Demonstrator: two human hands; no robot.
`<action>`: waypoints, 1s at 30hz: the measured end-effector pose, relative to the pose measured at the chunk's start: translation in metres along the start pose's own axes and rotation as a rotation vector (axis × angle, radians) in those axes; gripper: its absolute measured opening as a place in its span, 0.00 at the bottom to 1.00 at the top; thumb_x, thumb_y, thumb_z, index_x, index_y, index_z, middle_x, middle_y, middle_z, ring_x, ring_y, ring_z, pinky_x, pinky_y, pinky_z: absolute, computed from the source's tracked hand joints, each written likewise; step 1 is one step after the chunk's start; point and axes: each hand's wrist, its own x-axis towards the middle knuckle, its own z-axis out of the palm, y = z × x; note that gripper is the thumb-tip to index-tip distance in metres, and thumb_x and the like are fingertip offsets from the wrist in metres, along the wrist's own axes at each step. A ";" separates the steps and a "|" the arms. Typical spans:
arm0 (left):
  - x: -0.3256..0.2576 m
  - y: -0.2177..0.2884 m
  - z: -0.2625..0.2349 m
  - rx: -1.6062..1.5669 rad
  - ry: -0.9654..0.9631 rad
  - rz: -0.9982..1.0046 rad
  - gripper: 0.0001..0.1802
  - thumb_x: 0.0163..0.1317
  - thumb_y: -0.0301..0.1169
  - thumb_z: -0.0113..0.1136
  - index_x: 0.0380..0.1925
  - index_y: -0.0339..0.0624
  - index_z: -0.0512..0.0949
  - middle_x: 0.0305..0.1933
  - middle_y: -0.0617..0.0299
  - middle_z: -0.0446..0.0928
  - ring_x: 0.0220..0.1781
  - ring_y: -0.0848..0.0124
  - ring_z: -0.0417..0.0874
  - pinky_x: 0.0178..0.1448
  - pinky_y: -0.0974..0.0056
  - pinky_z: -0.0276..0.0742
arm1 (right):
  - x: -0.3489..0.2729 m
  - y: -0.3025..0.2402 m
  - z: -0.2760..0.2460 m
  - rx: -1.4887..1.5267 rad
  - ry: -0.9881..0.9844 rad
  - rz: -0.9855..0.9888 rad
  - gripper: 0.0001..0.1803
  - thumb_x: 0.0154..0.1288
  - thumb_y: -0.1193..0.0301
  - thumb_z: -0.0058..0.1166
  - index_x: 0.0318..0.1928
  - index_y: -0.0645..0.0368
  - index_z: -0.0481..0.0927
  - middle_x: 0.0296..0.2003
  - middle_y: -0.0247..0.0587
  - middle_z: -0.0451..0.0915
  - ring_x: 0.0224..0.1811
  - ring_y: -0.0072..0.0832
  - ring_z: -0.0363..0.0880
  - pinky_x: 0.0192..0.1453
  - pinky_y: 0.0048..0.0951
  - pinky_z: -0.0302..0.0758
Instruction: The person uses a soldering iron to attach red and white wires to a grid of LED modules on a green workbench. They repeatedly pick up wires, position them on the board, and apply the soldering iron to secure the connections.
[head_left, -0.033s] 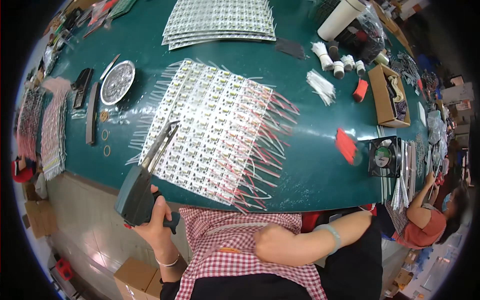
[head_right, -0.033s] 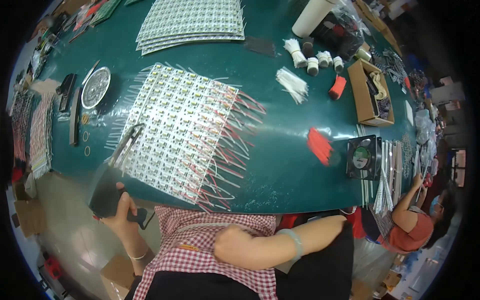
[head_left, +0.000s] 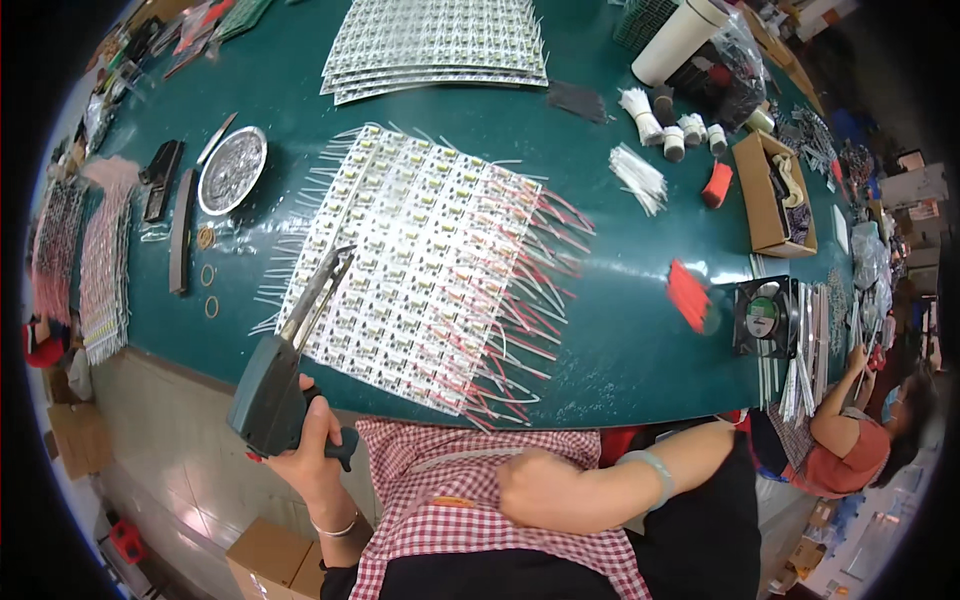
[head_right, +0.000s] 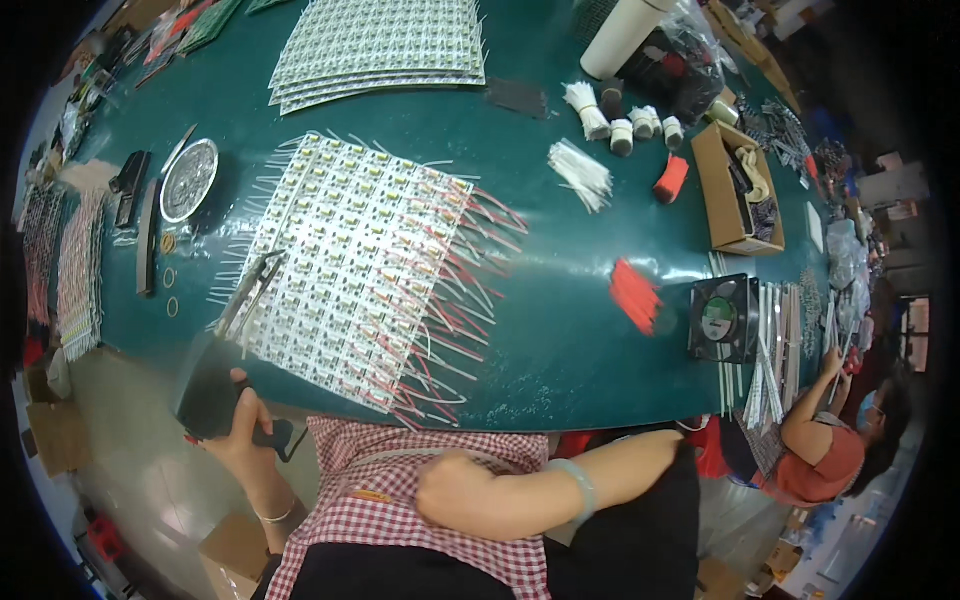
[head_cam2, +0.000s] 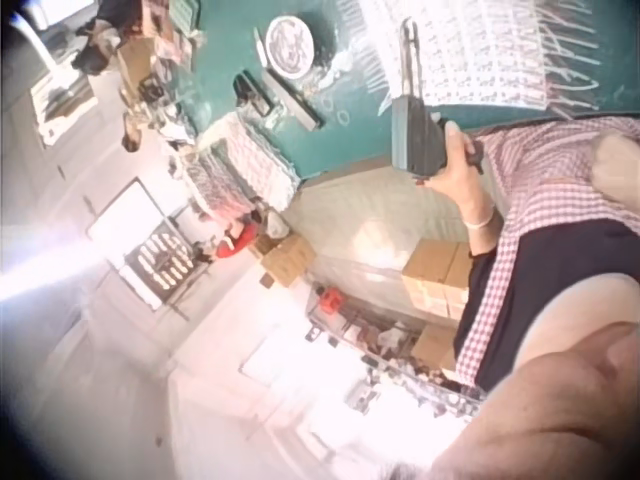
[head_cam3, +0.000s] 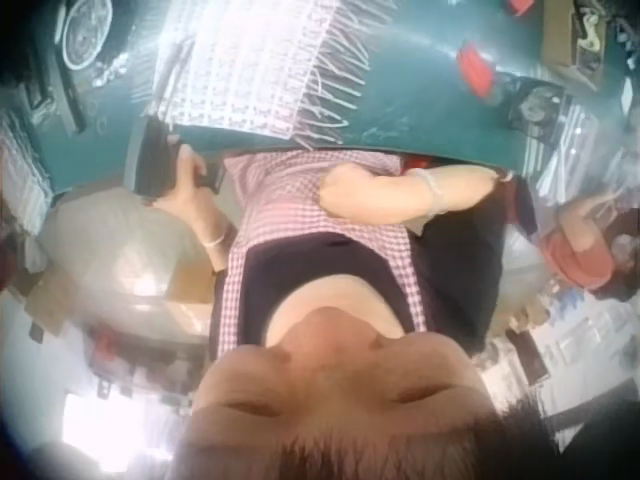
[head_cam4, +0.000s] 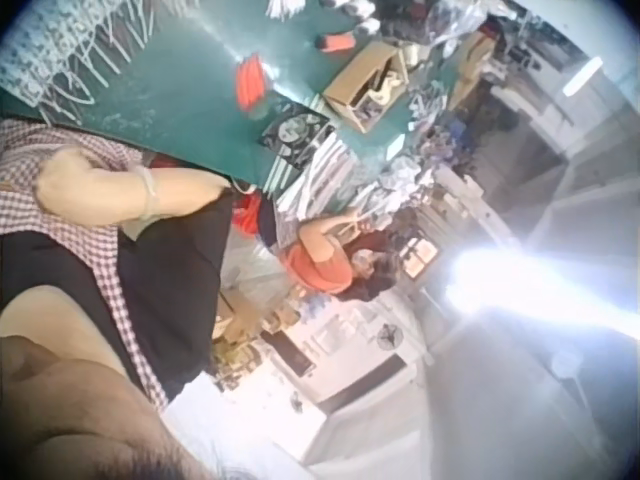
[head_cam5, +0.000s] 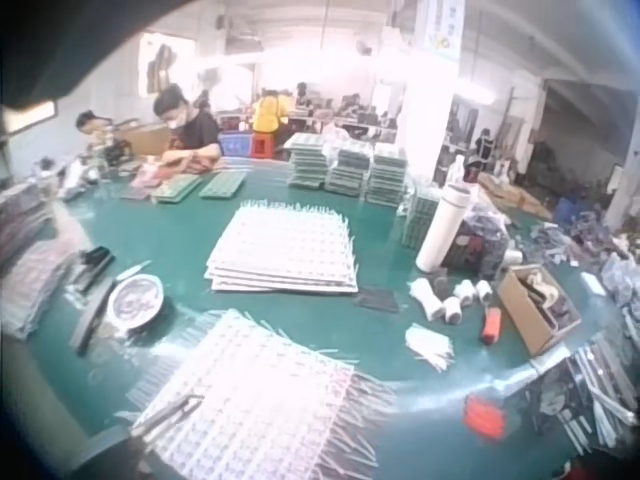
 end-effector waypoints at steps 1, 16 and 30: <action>0.001 0.000 0.003 -0.009 0.001 -0.002 0.22 0.54 0.12 0.56 0.52 0.29 0.73 0.45 0.50 0.79 0.17 0.76 0.70 0.18 0.73 0.65 | 0.006 0.002 -0.012 -0.024 0.061 -0.016 0.10 0.47 0.68 0.56 0.21 0.64 0.80 0.23 0.47 0.76 0.22 0.34 0.77 0.23 0.33 0.74; 0.016 0.000 -0.004 -0.033 0.095 -0.031 0.24 0.54 0.14 0.61 0.54 0.27 0.73 0.47 0.50 0.79 0.20 0.76 0.73 0.20 0.73 0.66 | -0.053 0.252 -0.068 -0.527 0.897 1.011 0.10 0.52 0.78 0.61 0.37 0.57 0.82 0.37 0.39 0.77 0.43 0.41 0.77 0.44 0.40 0.77; 0.005 -0.001 -0.002 -0.068 0.069 -0.031 0.26 0.55 0.13 0.60 0.57 0.29 0.71 0.48 0.47 0.80 0.22 0.75 0.75 0.22 0.73 0.69 | -0.066 0.286 -0.019 -0.627 1.134 1.012 0.02 0.59 0.74 0.62 0.34 0.55 0.84 0.34 0.33 0.80 0.38 0.34 0.79 0.41 0.35 0.76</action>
